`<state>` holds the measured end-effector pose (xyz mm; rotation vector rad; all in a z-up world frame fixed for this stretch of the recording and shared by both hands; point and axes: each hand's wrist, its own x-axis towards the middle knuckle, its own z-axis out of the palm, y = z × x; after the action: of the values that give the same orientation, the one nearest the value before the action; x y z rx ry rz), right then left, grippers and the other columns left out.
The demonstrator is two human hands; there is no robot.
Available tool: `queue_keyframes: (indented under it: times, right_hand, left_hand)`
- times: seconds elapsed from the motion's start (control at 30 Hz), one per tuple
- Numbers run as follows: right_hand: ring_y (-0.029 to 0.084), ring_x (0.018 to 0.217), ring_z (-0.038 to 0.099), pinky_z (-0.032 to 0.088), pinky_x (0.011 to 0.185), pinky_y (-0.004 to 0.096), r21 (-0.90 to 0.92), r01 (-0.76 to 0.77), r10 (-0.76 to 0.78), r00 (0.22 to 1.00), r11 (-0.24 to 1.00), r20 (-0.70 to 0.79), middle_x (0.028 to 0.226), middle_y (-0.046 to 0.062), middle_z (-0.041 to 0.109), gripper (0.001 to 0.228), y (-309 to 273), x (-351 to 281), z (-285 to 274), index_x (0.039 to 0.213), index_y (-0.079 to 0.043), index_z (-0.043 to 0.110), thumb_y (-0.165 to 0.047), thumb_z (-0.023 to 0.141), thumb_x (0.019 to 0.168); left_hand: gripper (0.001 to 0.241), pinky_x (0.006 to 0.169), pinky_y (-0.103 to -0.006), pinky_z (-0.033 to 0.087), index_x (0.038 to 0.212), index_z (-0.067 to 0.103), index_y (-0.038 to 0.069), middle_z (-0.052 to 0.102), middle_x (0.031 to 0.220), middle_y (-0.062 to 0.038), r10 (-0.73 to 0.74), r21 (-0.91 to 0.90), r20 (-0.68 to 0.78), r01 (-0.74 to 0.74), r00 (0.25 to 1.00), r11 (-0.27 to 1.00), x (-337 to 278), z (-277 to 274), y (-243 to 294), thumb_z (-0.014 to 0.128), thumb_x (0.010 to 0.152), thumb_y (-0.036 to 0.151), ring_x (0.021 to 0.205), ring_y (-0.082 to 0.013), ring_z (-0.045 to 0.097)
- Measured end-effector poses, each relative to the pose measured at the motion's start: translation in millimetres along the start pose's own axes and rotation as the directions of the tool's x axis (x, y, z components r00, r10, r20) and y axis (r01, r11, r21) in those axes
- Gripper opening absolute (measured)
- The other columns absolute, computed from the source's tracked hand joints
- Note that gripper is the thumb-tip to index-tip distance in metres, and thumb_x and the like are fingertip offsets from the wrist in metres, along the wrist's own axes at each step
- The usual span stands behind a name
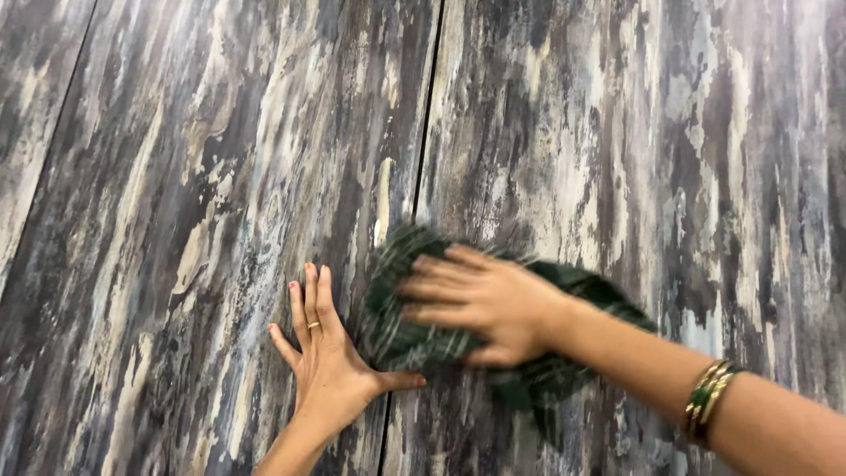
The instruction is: The person wipes the front surfaces of a wardrobe with a green cloth. They move the cloth across the patterned upper doors and the white lower panel, including around the metal handles, repeatedly covering the same areas.
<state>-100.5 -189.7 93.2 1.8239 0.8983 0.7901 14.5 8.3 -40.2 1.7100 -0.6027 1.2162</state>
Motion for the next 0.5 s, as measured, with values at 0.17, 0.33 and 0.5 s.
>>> queue_keyframes:
  times: [0.17, 0.33, 0.5]
  right_hand:
    - [0.025, 0.158, 0.006, -0.002, 0.127, 0.047, 0.087, -0.84, 0.804, 0.476, 0.535, -0.356, 0.172, 0.008, 0.015, 0.079, 72.9, -69.9, -4.5, 0.162, -0.022, 0.025, -0.065, 0.044, 0.098]
    - [0.037, 0.155, 0.001, -0.006, 0.119, 0.055, 0.258, -0.957, 0.864, -0.016, 0.132, -0.503, 0.172, 0.016, 0.01, 0.088, 49.6, -58.5, 5.8, 0.164, -0.011, 0.021, -0.075, 0.027, 0.104]
    - [0.032, 0.154, 0.001, -0.001, 0.122, 0.056, -0.074, -0.537, 0.538, 0.843, 0.84, -0.012, 0.167, 0.011, 0.013, 0.085, -39.1, 6.2, 18.3, 0.158, -0.021, 0.023, -0.064, 0.05, 0.09]
  left_hand:
    - [0.178, 0.112, -0.0724, -0.012, 0.16, -0.006, 0.018, -0.008, 0.172, -0.006, -0.004, 0.042, 0.013, 0.003, 1.0, 0.999, 1.8, -1.5, 2.2, 0.094, 0.022, 0.072, 0.152, -0.0295, -0.016]
    - [0.176, 0.112, -0.0721, -0.01, 0.16, -0.002, 0.018, -0.006, 0.172, -0.006, 0.02, 0.043, -0.023, -0.019, 1.0, 0.999, 1.3, -0.8, 2.2, 0.093, 0.022, 0.07, 0.153, -0.0298, -0.013]
    - [0.174, 0.112, -0.0723, -0.008, 0.161, 0.001, 0.017, -0.001, 0.172, -0.007, 0.073, 0.041, -0.096, -0.069, 0.993, 0.997, -1.9, 2.2, 0.8, 0.091, 0.022, 0.07, 0.154, -0.0305, -0.008]
